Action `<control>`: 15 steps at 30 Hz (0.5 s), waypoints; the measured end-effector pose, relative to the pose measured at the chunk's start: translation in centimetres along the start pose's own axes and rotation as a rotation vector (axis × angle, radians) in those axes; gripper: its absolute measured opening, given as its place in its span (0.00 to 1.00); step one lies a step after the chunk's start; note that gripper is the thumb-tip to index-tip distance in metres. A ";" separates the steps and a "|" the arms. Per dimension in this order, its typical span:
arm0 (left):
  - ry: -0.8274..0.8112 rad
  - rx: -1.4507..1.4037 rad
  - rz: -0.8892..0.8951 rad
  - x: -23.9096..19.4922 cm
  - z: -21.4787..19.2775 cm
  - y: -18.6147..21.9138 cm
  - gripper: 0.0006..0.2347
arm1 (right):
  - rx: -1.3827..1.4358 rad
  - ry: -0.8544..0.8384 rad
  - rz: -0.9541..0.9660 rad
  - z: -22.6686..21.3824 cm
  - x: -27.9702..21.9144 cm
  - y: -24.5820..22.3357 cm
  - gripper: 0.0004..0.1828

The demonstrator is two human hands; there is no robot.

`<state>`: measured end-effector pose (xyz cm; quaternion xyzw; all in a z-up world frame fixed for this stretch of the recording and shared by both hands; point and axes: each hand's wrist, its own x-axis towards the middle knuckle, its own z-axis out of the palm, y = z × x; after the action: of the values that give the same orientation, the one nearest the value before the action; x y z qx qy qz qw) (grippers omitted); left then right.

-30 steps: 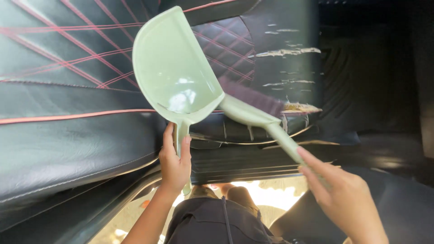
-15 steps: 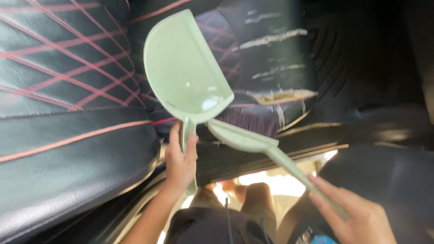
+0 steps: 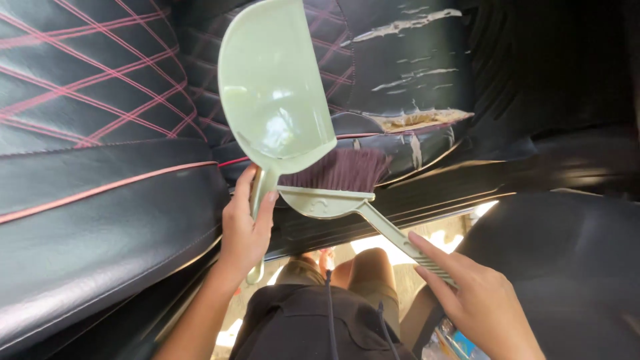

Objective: The person sweeps the floor mat and the damaged passenger seat of a car using a small brush and dustpan. They sweep debris from the floor mat into the dustpan, then brush the seat surface and collect the debris into the dustpan.

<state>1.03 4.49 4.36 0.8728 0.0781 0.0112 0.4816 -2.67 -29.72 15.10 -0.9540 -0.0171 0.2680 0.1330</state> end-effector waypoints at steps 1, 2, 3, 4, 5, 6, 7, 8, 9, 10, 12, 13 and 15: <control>-0.003 -0.006 -0.002 -0.7 0.3 -0.2 0.22 | -0.004 -0.002 0.005 -0.3 -0.7 0.8 0.33; -0.003 0.025 -0.011 -0.7 0.3 -0.5 0.23 | 0.054 0.047 0.007 -0.4 -0.9 1.3 0.32; -0.003 0.057 -0.021 -0.7 0.3 -0.8 0.24 | 0.113 0.096 0.009 -0.6 -1.1 1.8 0.31; -0.005 0.059 -0.015 -0.3 0.3 -0.4 0.24 | 0.117 0.100 0.011 -1.2 -1.5 2.5 0.31; -0.032 0.060 -0.068 0.0 0.4 0.1 0.24 | 0.156 0.175 0.041 -1.8 -1.9 3.2 0.30; -0.062 0.060 -0.132 -0.2 0.4 0.5 0.23 | 0.190 0.240 0.072 -2.4 -2.7 3.9 0.29; -0.067 0.061 -0.137 -0.6 0.3 1.0 0.23 | 0.191 0.233 0.076 -3.0 -3.3 4.1 0.29; -0.044 0.014 -0.180 -0.6 0.3 1.6 0.22 | 0.148 0.290 0.109 -3.8 -3.7 4.4 0.29; -0.021 -0.034 -0.223 -0.5 0.3 2.2 0.21 | 0.104 0.348 0.142 -4.6 -4.0 4.6 0.29; -0.016 -0.033 -0.210 -0.5 0.2 2.4 0.21 | 0.108 0.360 0.140 -4.7 -3.7 4.4 0.29; -0.032 -0.041 -0.300 -0.9 0.2 2.9 0.23 | 0.143 0.282 0.326 -5.0 -3.4 4.2 0.28; -0.031 -0.040 -0.298 -0.6 0.4 2.5 0.23 | 0.144 0.284 0.325 -4.3 -2.9 4.3 0.28; 0.001 0.041 -0.217 -0.7 0.9 1.8 0.22 | 0.072 -0.017 0.368 -3.1 -2.4 4.5 0.30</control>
<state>0.64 2.66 5.43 0.8688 0.1728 -0.0424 0.4622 -3.30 -35.07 17.70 -0.9334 0.1662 0.2964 0.1156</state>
